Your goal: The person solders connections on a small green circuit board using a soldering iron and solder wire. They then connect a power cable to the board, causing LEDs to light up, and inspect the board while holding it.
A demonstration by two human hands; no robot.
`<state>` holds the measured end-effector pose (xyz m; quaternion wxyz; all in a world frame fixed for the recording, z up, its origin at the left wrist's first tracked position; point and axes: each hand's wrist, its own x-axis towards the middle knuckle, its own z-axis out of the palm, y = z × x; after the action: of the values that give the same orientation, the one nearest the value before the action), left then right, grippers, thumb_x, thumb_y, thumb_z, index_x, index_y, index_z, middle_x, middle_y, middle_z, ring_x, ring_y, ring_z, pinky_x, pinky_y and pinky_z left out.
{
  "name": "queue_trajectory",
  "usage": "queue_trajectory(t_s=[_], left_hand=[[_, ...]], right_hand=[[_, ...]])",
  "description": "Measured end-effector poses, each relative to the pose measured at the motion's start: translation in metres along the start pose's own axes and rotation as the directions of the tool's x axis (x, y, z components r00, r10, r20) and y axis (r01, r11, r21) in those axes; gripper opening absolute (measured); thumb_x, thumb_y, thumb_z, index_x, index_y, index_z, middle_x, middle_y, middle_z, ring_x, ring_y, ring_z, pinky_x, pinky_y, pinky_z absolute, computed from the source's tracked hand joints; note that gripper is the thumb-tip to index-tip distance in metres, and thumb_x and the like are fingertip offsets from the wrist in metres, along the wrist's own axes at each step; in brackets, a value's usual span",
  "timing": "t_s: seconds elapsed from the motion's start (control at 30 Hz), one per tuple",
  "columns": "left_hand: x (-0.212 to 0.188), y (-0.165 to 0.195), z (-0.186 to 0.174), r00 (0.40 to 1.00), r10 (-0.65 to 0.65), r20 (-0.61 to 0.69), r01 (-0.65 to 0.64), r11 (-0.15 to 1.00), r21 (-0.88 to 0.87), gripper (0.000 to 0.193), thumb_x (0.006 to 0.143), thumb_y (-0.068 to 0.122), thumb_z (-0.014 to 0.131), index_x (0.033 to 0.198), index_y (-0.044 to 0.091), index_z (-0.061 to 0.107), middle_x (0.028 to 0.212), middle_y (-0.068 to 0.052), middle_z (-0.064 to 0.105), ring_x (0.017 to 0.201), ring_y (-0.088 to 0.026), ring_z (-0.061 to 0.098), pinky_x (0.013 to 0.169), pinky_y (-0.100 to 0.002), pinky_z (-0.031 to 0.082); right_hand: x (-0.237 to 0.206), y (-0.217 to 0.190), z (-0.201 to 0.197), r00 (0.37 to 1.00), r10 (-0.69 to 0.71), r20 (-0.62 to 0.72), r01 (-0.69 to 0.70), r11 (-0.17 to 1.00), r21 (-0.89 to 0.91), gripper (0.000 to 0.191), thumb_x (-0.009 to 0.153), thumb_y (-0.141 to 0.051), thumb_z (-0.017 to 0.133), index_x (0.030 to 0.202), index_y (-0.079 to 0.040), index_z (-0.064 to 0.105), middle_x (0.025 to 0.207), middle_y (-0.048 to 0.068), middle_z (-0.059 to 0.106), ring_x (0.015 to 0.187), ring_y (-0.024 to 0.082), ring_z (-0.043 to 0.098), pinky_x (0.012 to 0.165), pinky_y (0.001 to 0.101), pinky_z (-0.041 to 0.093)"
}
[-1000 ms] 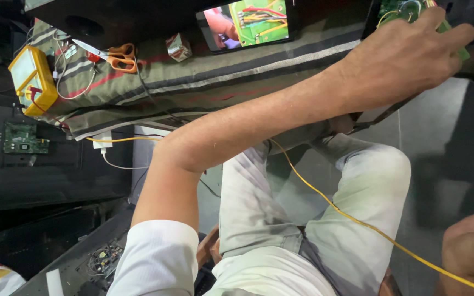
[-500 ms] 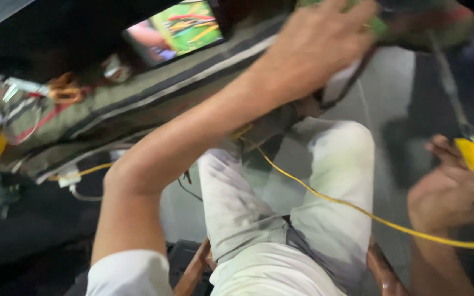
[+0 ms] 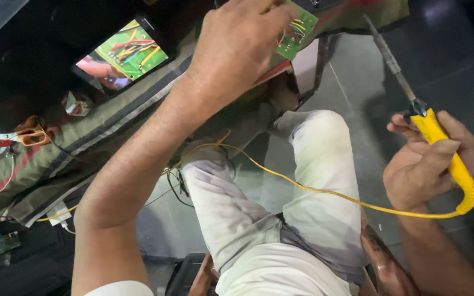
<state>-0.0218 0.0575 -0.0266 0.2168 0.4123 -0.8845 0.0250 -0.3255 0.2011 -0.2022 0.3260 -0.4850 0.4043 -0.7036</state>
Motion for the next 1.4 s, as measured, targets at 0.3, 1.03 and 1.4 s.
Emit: queue_trajectory(t_s=[0.3,1.03,1.4], left_hand=[[0.017,0.003,-0.001,0.986,0.16,0.052,-0.163,0.986,0.041,0.02,0.08,0.02,0.074,0.096,0.008,0.073,0.102,-0.009,0.068,0.092,-0.032,0.068,0.069,-0.046,0.051],[0.041,-0.004,0.012,0.932,0.314,0.184,-0.345,0.923,0.172,0.012,0.081,0.019,0.073,0.084,0.009,0.078,0.093,-0.006,0.07,0.087,-0.024,0.071,0.061,-0.039,0.054],[0.049,-0.006,0.019,0.862,0.423,0.279,-0.491,0.833,0.256,0.008,0.074,0.021,0.073,0.078,0.016,0.078,0.087,-0.002,0.071,0.088,-0.021,0.071,0.063,-0.036,0.055]], right_hand=[[-0.002,0.001,0.005,0.997,-0.003,-0.074,0.005,0.999,0.034,0.044,0.125,-0.037,0.054,0.135,0.007,0.049,0.116,0.022,0.058,0.092,0.038,0.073,0.084,0.0457,0.066],[0.087,-0.001,0.129,0.916,-0.348,0.198,0.392,0.882,-0.263,0.015,0.116,0.003,0.062,0.129,-0.001,0.057,0.117,0.017,0.076,0.098,0.022,0.077,0.089,0.0318,0.062],[0.066,0.024,0.152,0.951,-0.232,0.203,0.271,0.943,-0.192,0.044,0.108,0.01,0.077,0.138,-0.004,0.048,0.121,0.01,0.066,0.106,0.013,0.071,0.095,0.0257,0.061]])
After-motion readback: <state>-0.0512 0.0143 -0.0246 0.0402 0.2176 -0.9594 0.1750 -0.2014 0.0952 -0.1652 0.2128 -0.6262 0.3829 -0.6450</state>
